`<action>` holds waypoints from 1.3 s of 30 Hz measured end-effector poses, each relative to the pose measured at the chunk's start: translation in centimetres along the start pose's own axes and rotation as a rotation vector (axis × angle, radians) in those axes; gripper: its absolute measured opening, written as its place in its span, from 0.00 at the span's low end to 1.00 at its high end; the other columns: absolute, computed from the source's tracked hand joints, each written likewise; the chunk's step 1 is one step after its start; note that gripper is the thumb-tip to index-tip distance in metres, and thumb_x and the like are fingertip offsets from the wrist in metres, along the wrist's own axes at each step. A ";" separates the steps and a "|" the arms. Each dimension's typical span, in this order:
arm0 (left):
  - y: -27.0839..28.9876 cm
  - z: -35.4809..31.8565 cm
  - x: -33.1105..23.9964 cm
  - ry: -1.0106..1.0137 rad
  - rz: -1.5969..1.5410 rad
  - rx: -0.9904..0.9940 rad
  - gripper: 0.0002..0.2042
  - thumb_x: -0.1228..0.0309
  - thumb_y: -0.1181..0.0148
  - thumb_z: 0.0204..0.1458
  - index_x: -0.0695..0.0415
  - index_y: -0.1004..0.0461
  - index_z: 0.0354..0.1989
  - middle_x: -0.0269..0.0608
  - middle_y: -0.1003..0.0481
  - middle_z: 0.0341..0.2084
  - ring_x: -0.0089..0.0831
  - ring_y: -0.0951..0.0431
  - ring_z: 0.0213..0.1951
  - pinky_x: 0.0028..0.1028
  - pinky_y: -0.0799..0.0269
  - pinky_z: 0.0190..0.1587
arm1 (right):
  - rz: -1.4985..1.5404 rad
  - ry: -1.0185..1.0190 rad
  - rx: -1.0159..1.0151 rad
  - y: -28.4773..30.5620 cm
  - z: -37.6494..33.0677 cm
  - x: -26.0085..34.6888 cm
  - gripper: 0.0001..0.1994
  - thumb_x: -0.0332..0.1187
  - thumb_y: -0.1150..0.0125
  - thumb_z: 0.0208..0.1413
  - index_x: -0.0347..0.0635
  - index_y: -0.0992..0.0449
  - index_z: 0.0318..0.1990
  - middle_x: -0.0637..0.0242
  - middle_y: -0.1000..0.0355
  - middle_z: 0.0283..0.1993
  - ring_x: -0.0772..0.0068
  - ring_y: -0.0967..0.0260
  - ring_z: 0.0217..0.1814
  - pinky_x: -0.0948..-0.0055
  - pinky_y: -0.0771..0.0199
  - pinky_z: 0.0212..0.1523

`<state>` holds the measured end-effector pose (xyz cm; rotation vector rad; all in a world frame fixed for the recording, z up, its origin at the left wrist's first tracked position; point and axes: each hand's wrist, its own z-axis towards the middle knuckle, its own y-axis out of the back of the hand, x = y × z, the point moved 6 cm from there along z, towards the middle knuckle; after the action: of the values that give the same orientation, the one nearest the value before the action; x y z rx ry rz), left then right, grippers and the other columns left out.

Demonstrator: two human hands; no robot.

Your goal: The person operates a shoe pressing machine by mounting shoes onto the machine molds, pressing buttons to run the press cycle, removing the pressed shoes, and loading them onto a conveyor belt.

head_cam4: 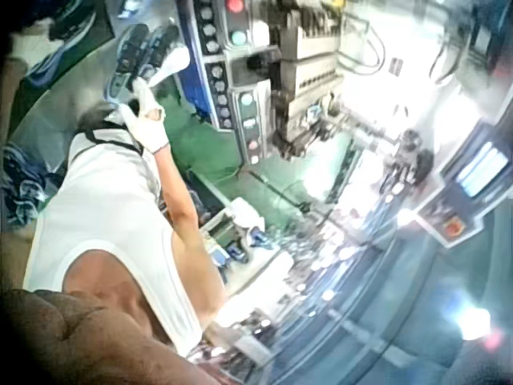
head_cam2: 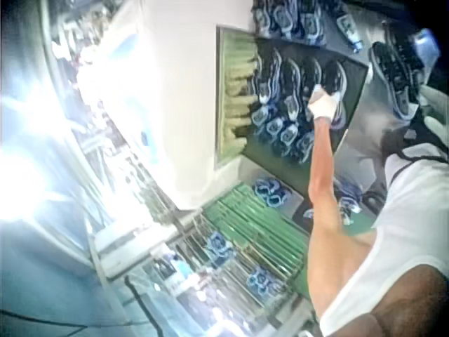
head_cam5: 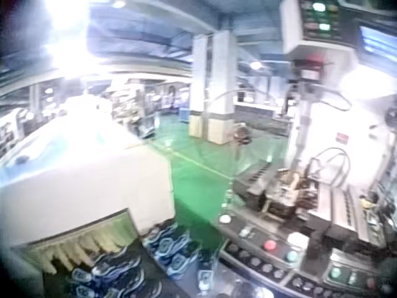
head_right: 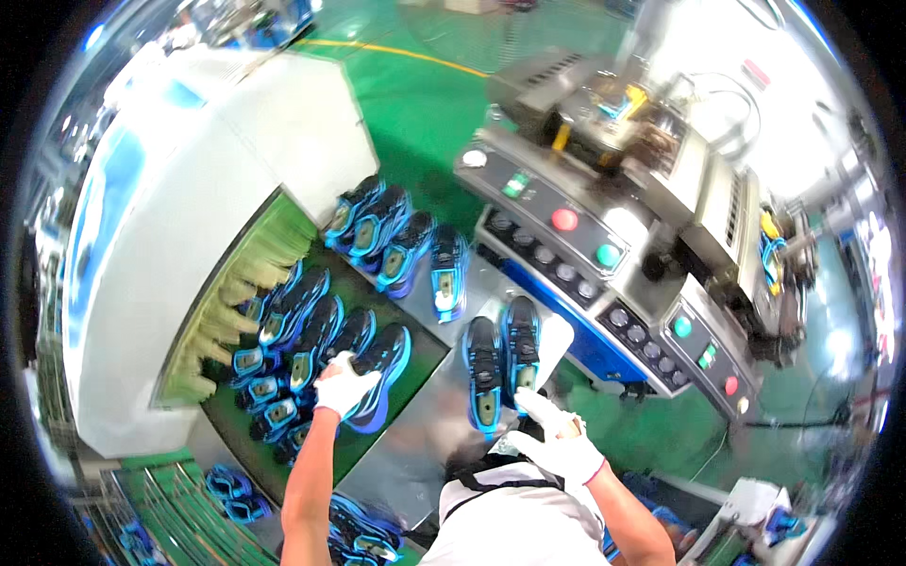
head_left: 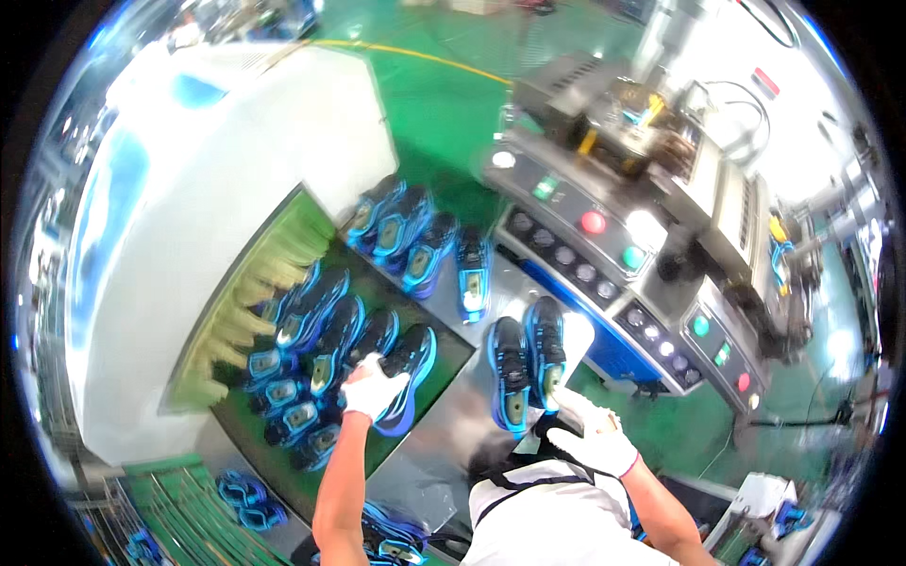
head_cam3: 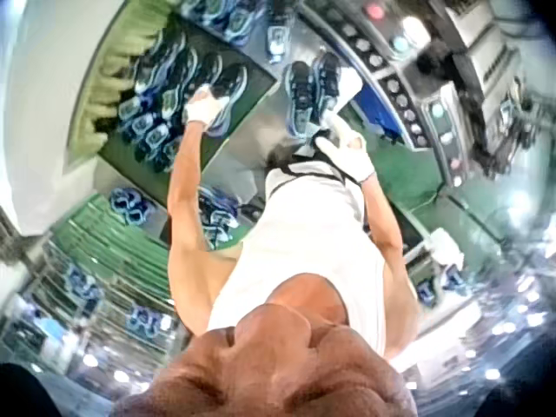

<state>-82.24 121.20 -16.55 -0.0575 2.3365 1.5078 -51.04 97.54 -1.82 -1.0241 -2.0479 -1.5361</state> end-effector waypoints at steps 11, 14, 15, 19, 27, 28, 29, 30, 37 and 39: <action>6.5 -9.7 -18.4 -0.363 -0.877 -0.431 0.29 0.56 0.37 0.57 0.64 0.33 0.62 0.45 0.24 0.53 0.38 0.22 0.50 0.38 0.23 0.53 | 1.682 0.028 0.526 1.7 5.5 -4.3 0.24 0.44 0.36 0.65 0.32 0.29 0.56 0.65 0.31 0.47 0.72 0.32 0.47 0.69 0.29 0.43; 7.3 -8.9 -27.9 -0.536 -1.621 0.019 0.49 0.34 0.42 0.56 0.62 0.45 0.74 0.47 0.30 0.63 0.46 0.25 0.58 0.46 0.26 0.61 | 1.458 -0.017 0.355 7.4 4.0 -6.1 0.13 0.42 0.27 0.56 0.42 0.20 0.34 0.77 0.35 0.24 0.82 0.40 0.26 0.76 0.39 0.26; 7.3 -8.3 -32.4 -0.309 -1.862 0.099 0.35 0.52 0.43 0.60 0.62 0.39 0.70 0.46 0.26 0.58 0.39 0.22 0.55 0.38 0.24 0.57 | 1.112 -0.064 0.358 8.3 3.3 -9.6 0.15 0.44 0.25 0.53 0.40 0.19 0.33 0.75 0.32 0.26 0.82 0.37 0.28 0.76 0.38 0.27; 6.5 -6.7 -39.9 -0.427 -1.490 0.024 0.27 0.56 0.48 0.69 0.65 0.37 0.68 0.49 0.24 0.54 0.36 0.21 0.52 0.33 0.24 0.55 | 1.172 -0.232 0.301 14.5 -0.3 -13.3 0.19 0.40 0.24 0.51 0.38 0.22 0.44 0.73 0.29 0.28 0.82 0.34 0.28 0.75 0.35 0.27; 1.2 -2.2 -37.3 -0.298 -0.934 -0.125 0.25 0.75 0.40 0.63 0.69 0.38 0.66 0.60 0.30 0.60 0.45 0.23 0.59 0.38 0.26 0.62 | 1.383 -0.254 -0.070 22.2 -5.7 -19.5 0.34 0.24 0.29 0.49 0.34 0.33 0.66 0.64 0.23 0.41 0.73 0.26 0.34 0.72 0.22 0.36; 0.5 -2.2 -35.2 -0.244 -0.711 -0.133 0.24 0.75 0.38 0.60 0.68 0.35 0.64 0.58 0.29 0.59 0.43 0.22 0.57 0.36 0.24 0.60 | 1.399 -0.164 -0.150 21.0 -6.2 -21.6 0.36 0.24 0.28 0.48 0.33 0.34 0.68 0.62 0.23 0.45 0.69 0.25 0.39 0.69 0.21 0.41; 0.2 -1.8 -33.7 -0.291 -0.559 -0.188 0.22 0.74 0.33 0.57 0.66 0.29 0.59 0.53 0.27 0.57 0.40 0.21 0.54 0.33 0.22 0.56 | 1.409 -0.060 -0.242 20.1 -6.4 -23.8 0.39 0.24 0.27 0.47 0.33 0.36 0.69 0.60 0.24 0.49 0.65 0.24 0.45 0.66 0.20 0.46; -0.9 -1.7 -31.9 -0.320 -0.447 -0.224 0.20 0.74 0.34 0.57 0.64 0.27 0.57 0.51 0.27 0.56 0.41 0.21 0.53 0.34 0.20 0.53 | 1.413 0.092 -0.359 19.0 -5.9 -25.4 0.42 0.24 0.26 0.45 0.33 0.38 0.71 0.57 0.24 0.56 0.59 0.24 0.53 0.61 0.20 0.53; -4.7 -4.9 -26.5 -0.442 -0.008 0.024 0.38 0.58 0.23 0.44 0.57 0.30 0.65 0.49 0.34 0.67 0.49 0.32 0.66 0.42 0.34 0.67 | 1.622 0.485 -0.719 19.1 -14.6 -28.2 0.31 0.41 0.41 0.65 0.34 0.38 0.70 0.51 0.36 0.69 0.51 0.32 0.65 0.54 0.32 0.66; -5.8 -5.7 -25.6 -0.467 -0.047 0.080 0.39 0.56 0.23 0.44 0.57 0.30 0.65 0.49 0.34 0.68 0.49 0.32 0.67 0.42 0.35 0.67 | 1.307 0.159 -0.935 17.6 -18.2 -31.3 0.29 0.45 0.42 0.66 0.31 0.34 0.66 0.51 0.26 0.60 0.55 0.22 0.53 0.59 0.19 0.55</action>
<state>-58.62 109.57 -11.40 0.2336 1.9987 1.2423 -19.48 72.84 -5.46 -1.8622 -0.1253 -1.5464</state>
